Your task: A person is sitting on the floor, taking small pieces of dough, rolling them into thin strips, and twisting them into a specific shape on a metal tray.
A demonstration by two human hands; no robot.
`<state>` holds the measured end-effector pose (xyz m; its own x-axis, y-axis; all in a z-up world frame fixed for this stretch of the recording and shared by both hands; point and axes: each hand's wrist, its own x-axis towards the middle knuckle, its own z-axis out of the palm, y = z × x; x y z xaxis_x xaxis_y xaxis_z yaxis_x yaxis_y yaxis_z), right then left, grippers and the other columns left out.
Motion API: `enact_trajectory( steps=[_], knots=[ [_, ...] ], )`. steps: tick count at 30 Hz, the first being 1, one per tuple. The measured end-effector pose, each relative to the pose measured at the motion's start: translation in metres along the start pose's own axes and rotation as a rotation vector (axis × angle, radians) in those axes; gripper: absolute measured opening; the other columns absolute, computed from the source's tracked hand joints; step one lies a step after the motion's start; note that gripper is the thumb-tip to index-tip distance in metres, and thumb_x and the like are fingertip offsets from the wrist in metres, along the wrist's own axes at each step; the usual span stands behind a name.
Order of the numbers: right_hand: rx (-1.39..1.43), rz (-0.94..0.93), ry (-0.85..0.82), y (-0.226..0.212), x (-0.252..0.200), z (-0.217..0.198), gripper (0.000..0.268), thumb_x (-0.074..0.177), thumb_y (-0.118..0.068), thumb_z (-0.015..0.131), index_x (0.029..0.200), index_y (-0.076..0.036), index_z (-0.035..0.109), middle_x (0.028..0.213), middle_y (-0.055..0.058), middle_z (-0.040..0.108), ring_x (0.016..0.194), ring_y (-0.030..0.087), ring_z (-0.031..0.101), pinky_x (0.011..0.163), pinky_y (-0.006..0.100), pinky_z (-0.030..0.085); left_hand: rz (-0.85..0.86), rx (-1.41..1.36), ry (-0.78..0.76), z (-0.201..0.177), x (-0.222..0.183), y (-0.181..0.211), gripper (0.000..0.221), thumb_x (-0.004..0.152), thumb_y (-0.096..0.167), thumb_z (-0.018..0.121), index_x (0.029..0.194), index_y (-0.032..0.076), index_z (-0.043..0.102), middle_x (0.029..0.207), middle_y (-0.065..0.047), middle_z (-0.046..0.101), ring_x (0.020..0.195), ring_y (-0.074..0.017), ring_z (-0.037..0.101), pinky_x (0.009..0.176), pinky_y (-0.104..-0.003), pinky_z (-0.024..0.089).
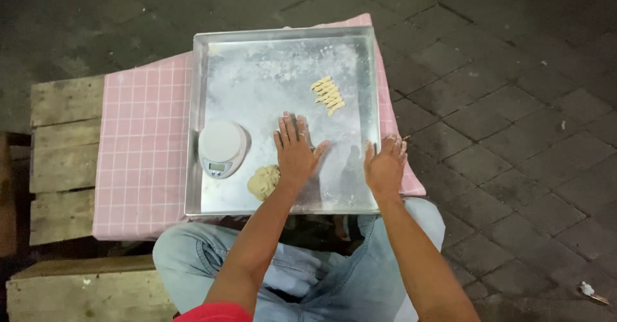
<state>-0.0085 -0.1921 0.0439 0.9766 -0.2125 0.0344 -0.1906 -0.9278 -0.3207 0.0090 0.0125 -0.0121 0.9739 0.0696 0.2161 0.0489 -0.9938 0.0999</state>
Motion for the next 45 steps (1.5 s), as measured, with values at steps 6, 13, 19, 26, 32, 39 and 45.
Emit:
enact_trajectory(
  steps=[6, 13, 19, 26, 32, 39, 45],
  knots=[
    [0.024, 0.025, -0.036, -0.001, 0.002, 0.002, 0.072, 0.106, -0.049, 0.05, 0.142, 0.013, 0.048, 0.14, 0.038, 0.054, 0.136, 0.052, 0.051, 0.109, 0.061, 0.043, 0.048, 0.043, 0.166, 0.017, 0.022, -0.008, 0.1, 0.094, 0.082, 0.041, 0.157, 0.005, 0.041, 0.163, -0.028, 0.032, 0.151, -0.0479, 0.031, 0.119, -0.062, 0.024],
    [0.084, 0.055, -0.111, -0.012, 0.01, -0.017, 0.068, 0.106, -0.044, 0.051, 0.142, 0.014, 0.047, 0.141, 0.04, 0.052, 0.138, 0.056, 0.047, 0.113, 0.064, 0.037, 0.013, 0.109, 0.228, 0.05, 0.103, -0.022, 0.092, 0.1, 0.078, 0.052, 0.159, 0.007, 0.04, 0.166, -0.021, 0.03, 0.152, -0.0471, 0.026, 0.119, -0.064, 0.02],
    [0.168, -0.039, -0.031, 0.002, 0.006, -0.003, 0.059, 0.106, -0.035, 0.054, 0.139, 0.013, 0.047, 0.143, 0.034, 0.051, 0.137, 0.053, 0.044, 0.116, 0.058, 0.032, -0.025, -0.011, -0.048, 0.03, 0.127, -0.024, 0.085, 0.11, 0.067, 0.039, 0.164, 0.003, 0.029, 0.169, -0.02, 0.013, 0.155, -0.0449, 0.015, 0.122, -0.063, 0.016],
    [0.077, 0.014, -0.055, -0.001, 0.006, -0.003, 0.067, 0.109, -0.045, 0.048, 0.142, 0.013, 0.048, 0.138, 0.04, 0.054, 0.135, 0.055, 0.049, 0.112, 0.062, 0.038, -0.019, 0.011, 0.126, 0.023, 0.049, 0.004, 0.104, 0.094, 0.083, 0.043, 0.158, 0.002, 0.037, 0.164, -0.028, 0.029, 0.152, -0.0487, 0.028, 0.119, -0.068, 0.022],
    [-0.013, 0.01, 0.009, 0.007, 0.004, 0.014, 0.07, 0.106, -0.05, 0.051, 0.141, 0.011, 0.051, 0.137, 0.036, 0.058, 0.135, 0.05, 0.052, 0.11, 0.058, 0.042, -0.099, -0.026, 0.007, -0.005, -0.005, 0.042, 0.109, 0.087, 0.08, 0.054, 0.156, -0.003, 0.039, 0.164, -0.031, 0.029, 0.151, -0.0527, 0.026, 0.115, -0.073, 0.021],
    [0.133, 0.001, 0.027, 0.005, 0.0, 0.006, 0.066, 0.109, -0.045, 0.049, 0.142, 0.012, 0.049, 0.139, 0.039, 0.053, 0.136, 0.056, 0.047, 0.11, 0.065, 0.039, -0.071, -0.273, -0.139, 0.017, -0.01, 0.087, 0.103, 0.093, 0.069, 0.054, 0.159, -0.005, 0.027, 0.167, -0.03, 0.019, 0.154, -0.054, 0.017, 0.119, -0.073, 0.015],
    [0.272, 0.023, 0.055, 0.008, -0.006, -0.002, 0.058, 0.114, -0.036, 0.042, 0.147, 0.011, 0.047, 0.149, 0.038, 0.046, 0.141, 0.062, 0.031, 0.112, 0.072, 0.027, -0.028, -0.455, -0.144, -0.025, -0.02, 0.065, 0.082, 0.099, 0.031, 0.058, 0.164, -0.002, 0.019, 0.171, -0.027, 0.011, 0.158, -0.0506, 0.005, 0.119, -0.076, 0.01]
  ],
)
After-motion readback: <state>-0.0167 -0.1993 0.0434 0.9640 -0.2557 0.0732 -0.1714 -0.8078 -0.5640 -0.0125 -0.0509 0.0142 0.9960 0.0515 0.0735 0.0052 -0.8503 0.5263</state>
